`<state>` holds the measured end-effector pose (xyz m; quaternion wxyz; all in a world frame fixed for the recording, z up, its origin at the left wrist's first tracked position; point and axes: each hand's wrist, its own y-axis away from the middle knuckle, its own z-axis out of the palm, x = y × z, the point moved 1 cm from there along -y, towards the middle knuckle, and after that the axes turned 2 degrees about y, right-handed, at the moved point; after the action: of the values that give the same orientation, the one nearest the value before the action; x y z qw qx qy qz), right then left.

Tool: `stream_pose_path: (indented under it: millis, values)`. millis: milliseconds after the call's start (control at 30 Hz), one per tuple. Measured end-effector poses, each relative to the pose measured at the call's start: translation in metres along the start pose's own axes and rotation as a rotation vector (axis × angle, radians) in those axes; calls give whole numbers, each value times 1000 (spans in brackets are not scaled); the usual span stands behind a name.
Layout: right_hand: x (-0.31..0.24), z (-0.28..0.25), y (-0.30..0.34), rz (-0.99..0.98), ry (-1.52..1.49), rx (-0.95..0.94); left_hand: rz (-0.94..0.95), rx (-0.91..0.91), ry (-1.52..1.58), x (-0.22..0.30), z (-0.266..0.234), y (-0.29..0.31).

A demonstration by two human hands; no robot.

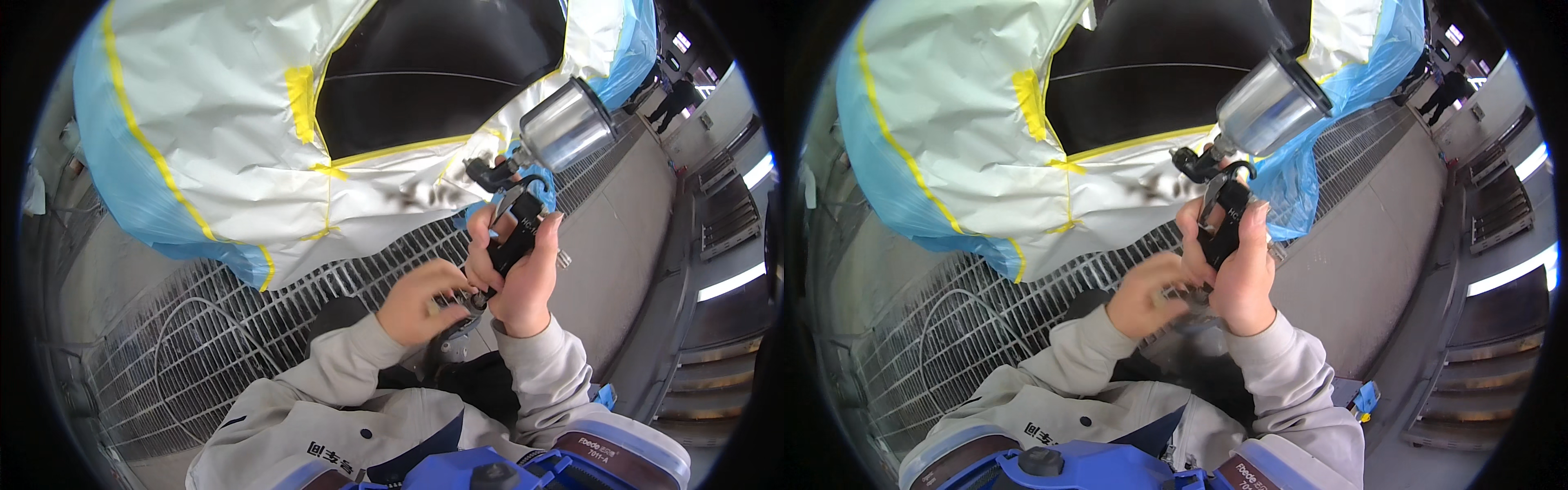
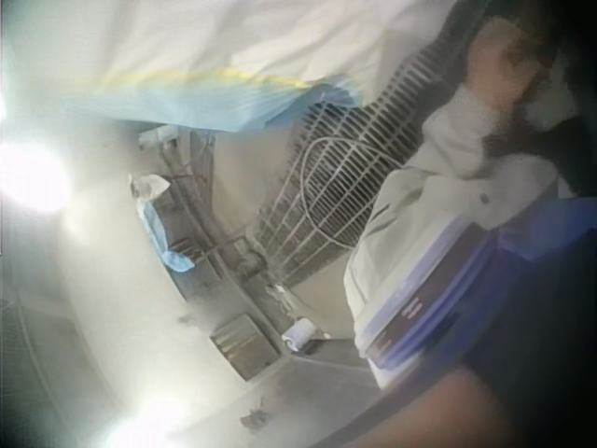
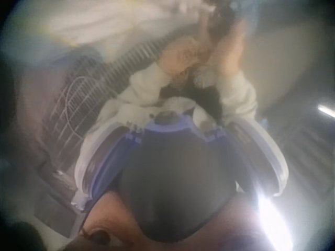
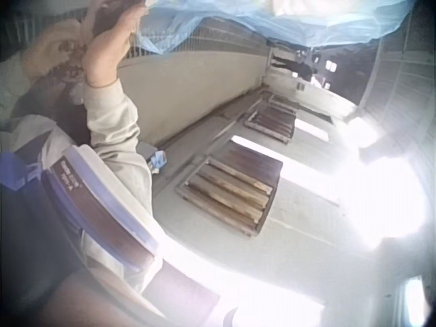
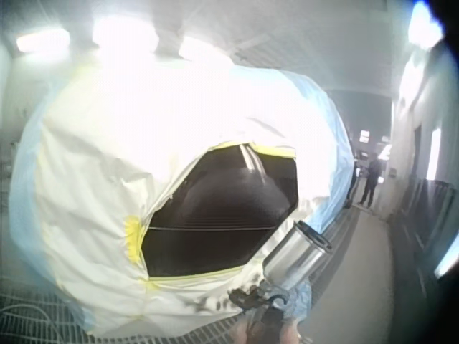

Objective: The person wipes a masked car surface with a blue cloth and a liquid from a small bottle, then uses a spray gun to apply black paint to the exposed area. The person holds the masking sheet with one hand while spraying with the other.

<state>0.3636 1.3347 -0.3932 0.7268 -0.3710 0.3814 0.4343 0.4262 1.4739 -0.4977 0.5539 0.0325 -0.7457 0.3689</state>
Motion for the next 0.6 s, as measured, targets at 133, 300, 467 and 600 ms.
stream_pose_path:
  millis: [133, 300, 467, 600]
  values:
    - [10, -2, 5, -13, 19, 20, -294, 123, 360, 3, -19, -7]
    - [25, -17, 15, -27, 18, 32, -505, 61, 484, -6, -3, -2]
    - [31, -20, 19, -40, 41, 114, -518, -29, 544, -13, 5, 2]
    - [33, -17, 22, -24, -14, 82, -432, -29, 543, -9, 3, 6]
